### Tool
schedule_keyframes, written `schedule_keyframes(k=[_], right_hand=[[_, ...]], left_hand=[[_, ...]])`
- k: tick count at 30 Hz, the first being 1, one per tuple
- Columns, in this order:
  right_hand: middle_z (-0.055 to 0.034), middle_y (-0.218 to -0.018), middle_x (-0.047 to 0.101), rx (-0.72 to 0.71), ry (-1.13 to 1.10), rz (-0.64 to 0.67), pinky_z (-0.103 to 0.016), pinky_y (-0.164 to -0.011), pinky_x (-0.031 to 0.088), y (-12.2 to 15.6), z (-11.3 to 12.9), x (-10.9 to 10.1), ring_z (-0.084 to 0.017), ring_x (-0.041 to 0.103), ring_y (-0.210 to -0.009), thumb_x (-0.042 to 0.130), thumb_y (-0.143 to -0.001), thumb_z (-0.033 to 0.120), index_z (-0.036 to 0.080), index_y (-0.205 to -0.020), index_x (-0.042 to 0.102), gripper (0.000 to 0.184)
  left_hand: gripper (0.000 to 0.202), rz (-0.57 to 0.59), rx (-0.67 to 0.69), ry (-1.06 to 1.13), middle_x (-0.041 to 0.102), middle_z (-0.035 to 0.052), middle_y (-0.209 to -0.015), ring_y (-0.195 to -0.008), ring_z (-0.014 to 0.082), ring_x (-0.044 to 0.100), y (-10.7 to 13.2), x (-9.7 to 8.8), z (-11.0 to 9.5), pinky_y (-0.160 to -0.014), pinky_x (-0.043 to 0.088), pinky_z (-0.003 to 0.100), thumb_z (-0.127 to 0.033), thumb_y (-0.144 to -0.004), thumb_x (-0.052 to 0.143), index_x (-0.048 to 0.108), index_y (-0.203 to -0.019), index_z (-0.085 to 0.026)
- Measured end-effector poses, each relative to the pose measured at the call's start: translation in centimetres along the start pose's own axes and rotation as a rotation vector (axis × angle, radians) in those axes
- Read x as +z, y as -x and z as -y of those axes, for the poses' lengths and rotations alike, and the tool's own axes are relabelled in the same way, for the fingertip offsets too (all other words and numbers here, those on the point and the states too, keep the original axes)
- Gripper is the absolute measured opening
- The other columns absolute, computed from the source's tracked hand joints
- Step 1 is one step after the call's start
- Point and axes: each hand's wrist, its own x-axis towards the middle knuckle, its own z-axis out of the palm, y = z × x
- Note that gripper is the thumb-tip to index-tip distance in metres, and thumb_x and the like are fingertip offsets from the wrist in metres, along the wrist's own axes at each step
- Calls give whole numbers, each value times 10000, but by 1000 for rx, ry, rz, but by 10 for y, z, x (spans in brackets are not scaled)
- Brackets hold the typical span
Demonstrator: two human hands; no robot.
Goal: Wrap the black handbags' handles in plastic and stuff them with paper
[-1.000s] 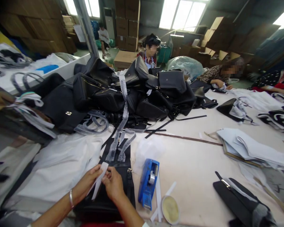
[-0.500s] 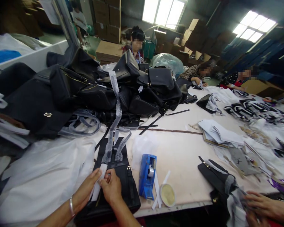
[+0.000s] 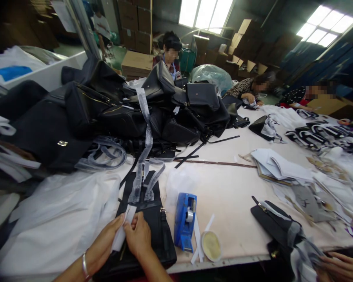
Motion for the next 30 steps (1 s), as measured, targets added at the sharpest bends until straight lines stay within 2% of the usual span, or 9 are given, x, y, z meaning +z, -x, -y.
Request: schedule_keyframes(k=[3, 6, 11, 13, 15, 17, 20, 25, 30], right_hand=[[-14, -840, 676, 27, -38, 45, -236, -643, 421, -7, -4, -3, -164, 639, -746, 563, -789, 282, 202, -906, 534, 145], [-5, -812, 673, 35, -32, 107, -238, -611, 400, -14, -3, -6, -166, 629, -716, 580, -780, 331, 204, -904, 532, 183], [6, -717, 626, 24, 102, 124, -255, -582, 374, -21, -2, -16, -176, 597, -674, 610, -737, 325, 201, -846, 515, 191], [28, -674, 590, 29, -7, 190, -241, -545, 384, -24, -6, -22, -153, 573, -609, 639, -705, 302, 202, -851, 507, 221], [55, -636, 550, 83, -221, 302, -226, -486, 399, -28, -13, -29, -121, 533, -509, 667, -688, 320, 198, -894, 508, 286], [72, -613, 515, 130, -397, 302, -220, -437, 406, -33, -17, -36, -93, 486, -434, 668, -703, 380, 183, -945, 521, 345], [53, -642, 522, 110, -523, 161, -206, -413, 405, -41, -17, -39, -72, 463, -433, 622, -750, 437, 149, -999, 568, 384], [41, -574, 541, 87, -678, 187, -199, -420, 413, -41, -8, -30, -73, 461, -432, 603, -765, 423, 118, -990, 607, 379], [40, -554, 552, 66, -657, 162, -205, -428, 436, -35, -3, -27, -88, 510, -429, 591, -781, 397, 132, -905, 601, 292]], left_hand=[[445, 39, -9, 31, 729, 109, -1036, -974, 258, 663, 0, 1, -3, -948, 458, 364, -448, -778, 657, 665, -1105, -147], [427, 46, -8, 15, 734, 104, -1019, -938, 246, 671, 0, 5, -6, -915, 472, 344, -435, -773, 670, 673, -1089, -148], [381, 4, -33, -50, 743, 100, -897, -832, 232, 671, -7, 15, -9, -779, 507, 307, -441, -728, 704, 708, -941, -125], [365, 0, -46, -84, 733, 87, -812, -746, 212, 661, -12, 16, -9, -705, 508, 292, -444, -711, 714, 706, -874, -118], [365, -4, -39, -132, 702, 59, -709, -642, 177, 627, -16, 15, -7, -618, 489, 266, -464, -712, 705, 692, -827, -118], [365, -19, -37, -186, 671, 37, -660, -586, 146, 588, -18, 13, -6, -567, 462, 240, -477, -723, 693, 676, -806, -122], [380, 1, -41, -225, 671, 42, -706, -615, 137, 584, -17, 10, -6, -578, 456, 228, -490, -752, 664, 669, -875, -130], [481, 83, 2, -204, 685, 59, -794, -691, 155, 605, -13, 9, -9, -614, 463, 235, -501, -803, 607, 615, -1137, -155], [567, 108, -28, -212, 698, 70, -826, -726, 176, 621, -13, 6, -9, -640, 474, 257, -504, -807, 603, 556, -1249, -151]])
